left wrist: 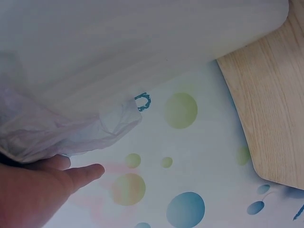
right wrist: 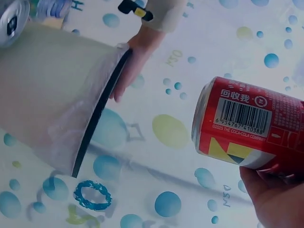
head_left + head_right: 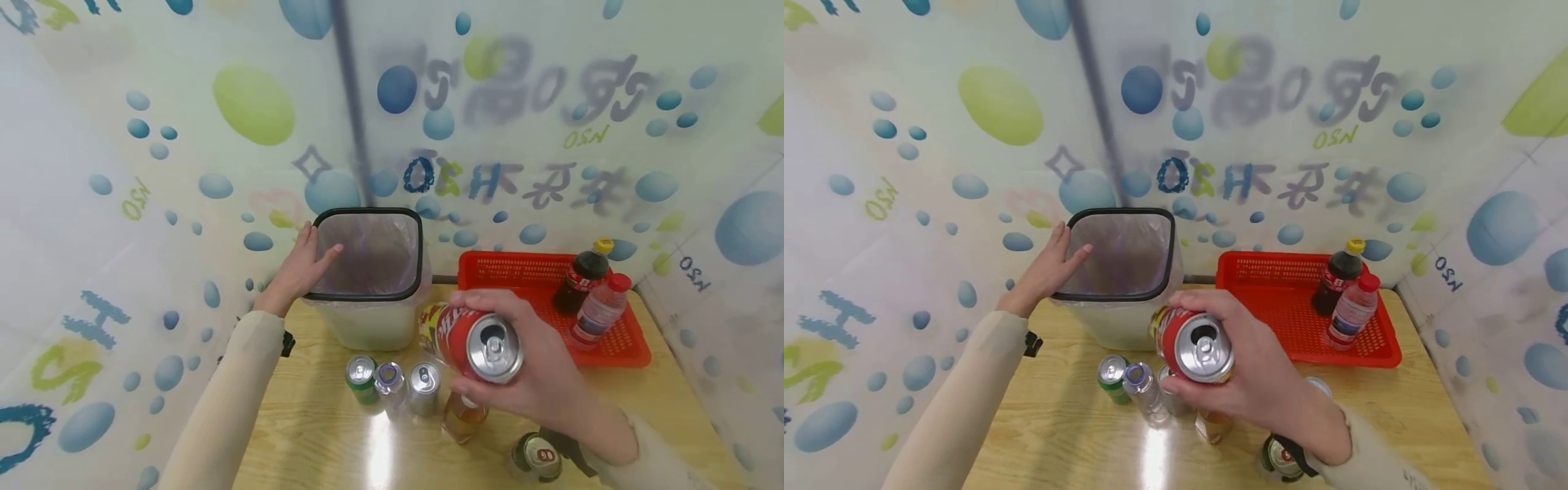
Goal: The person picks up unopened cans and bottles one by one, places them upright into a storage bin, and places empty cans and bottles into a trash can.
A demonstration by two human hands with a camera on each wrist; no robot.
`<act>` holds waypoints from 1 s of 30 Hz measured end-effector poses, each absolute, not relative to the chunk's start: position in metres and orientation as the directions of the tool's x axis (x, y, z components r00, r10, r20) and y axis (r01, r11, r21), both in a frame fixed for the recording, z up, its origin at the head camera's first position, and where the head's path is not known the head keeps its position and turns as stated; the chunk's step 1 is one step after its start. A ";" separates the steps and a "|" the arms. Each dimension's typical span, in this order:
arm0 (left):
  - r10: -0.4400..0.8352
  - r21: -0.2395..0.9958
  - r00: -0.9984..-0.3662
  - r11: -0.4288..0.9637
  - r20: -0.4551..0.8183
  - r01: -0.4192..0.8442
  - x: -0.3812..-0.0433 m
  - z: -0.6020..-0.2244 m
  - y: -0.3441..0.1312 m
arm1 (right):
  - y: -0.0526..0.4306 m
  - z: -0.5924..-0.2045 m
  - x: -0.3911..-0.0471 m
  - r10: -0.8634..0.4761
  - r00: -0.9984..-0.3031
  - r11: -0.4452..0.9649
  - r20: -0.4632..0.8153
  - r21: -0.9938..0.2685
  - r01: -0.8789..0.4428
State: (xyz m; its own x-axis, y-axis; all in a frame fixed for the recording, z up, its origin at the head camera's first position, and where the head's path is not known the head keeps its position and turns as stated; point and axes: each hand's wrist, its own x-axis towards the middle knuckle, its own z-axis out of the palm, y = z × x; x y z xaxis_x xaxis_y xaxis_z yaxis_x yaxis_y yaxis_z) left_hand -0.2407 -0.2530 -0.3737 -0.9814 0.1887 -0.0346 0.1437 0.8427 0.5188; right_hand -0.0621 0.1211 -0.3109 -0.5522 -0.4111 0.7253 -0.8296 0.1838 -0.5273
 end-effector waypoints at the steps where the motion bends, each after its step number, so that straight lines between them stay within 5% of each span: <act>1: 0.186 0.520 -0.982 0.842 -0.032 0.143 -0.240 -0.374 -0.253 | 0.120 -0.307 -0.068 -0.408 -0.561 0.184 0.721 -0.537 -0.823; 16: 0.175 0.529 -0.985 0.836 -0.006 0.145 -0.239 -0.379 -0.253 | 0.054 -0.300 -0.202 -0.346 -0.811 0.316 0.472 -0.755 -0.575; 30: 0.142 0.495 -0.990 0.862 -0.017 0.115 -0.239 -0.376 -0.251 | 0.011 -0.354 -0.268 -0.432 -0.857 0.391 0.282 -0.798 -0.459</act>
